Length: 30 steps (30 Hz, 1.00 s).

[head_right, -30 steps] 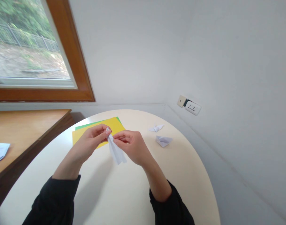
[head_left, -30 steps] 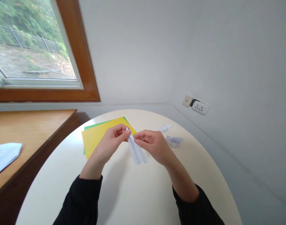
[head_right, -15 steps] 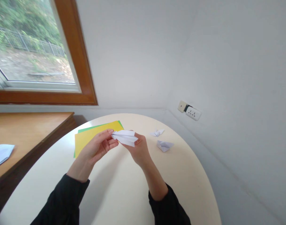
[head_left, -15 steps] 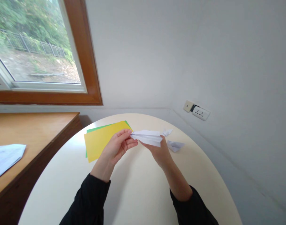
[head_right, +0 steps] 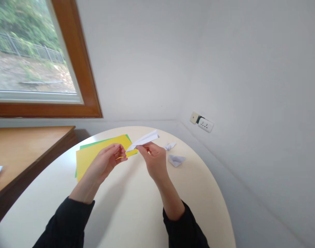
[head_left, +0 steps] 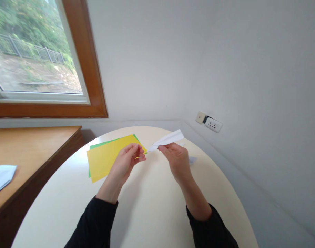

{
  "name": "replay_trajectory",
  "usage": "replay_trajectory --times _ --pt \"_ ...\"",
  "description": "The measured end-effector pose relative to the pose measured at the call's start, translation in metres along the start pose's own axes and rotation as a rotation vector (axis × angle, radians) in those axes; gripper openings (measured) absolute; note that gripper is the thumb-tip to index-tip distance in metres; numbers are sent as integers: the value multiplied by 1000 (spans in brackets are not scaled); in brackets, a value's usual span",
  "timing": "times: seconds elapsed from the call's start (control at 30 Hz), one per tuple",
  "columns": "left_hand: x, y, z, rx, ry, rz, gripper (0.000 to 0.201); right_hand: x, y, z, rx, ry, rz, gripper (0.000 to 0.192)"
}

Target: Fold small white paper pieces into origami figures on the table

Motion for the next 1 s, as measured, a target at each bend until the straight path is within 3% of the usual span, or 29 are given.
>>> replay_trajectory --times 0.1,0.2,0.33,0.43,0.53,0.63,0.7,0.73,0.83,1.0 --pt "11 1 -8 -67 -58 -60 17 26 2 23 79 -65 -161 13" --pt "25 0 -16 -138 -145 -156 11 63 -8 49 211 -137 -441 13" --pt "37 1 -20 -159 -219 -224 5 102 -41 76 378 -223 -735 12" --pt "42 5 -18 -132 -202 -248 3 116 -74 86 441 -272 -823 16" --pt "45 8 -13 -74 -210 -269 4 109 -94 71 313 -332 -638 18" --pt "46 9 -9 -37 -227 -272 4 86 -108 22 19 -378 -205 14" --pt "46 10 -8 -27 -223 -272 4 72 -124 -13 -141 -344 102 27" --pt "46 10 -6 -27 -217 -273 4 73 -132 -26 -192 -371 169 29" --pt "45 14 1 -59 -112 -250 4 93 -154 -55 -339 -454 207 28" --pt "50 21 27 -68 395 -206 15 111 -172 -66 -415 -441 171 25"
Point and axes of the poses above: each hand's wrist, its own y-axis towards the middle knuckle, its own x-axis out of the back of the hand, z = x × y, the point moved 8 cm from there along y, towards the middle knuckle, and after that the axes turned 12 degrees about x, right-handed, at the moved point
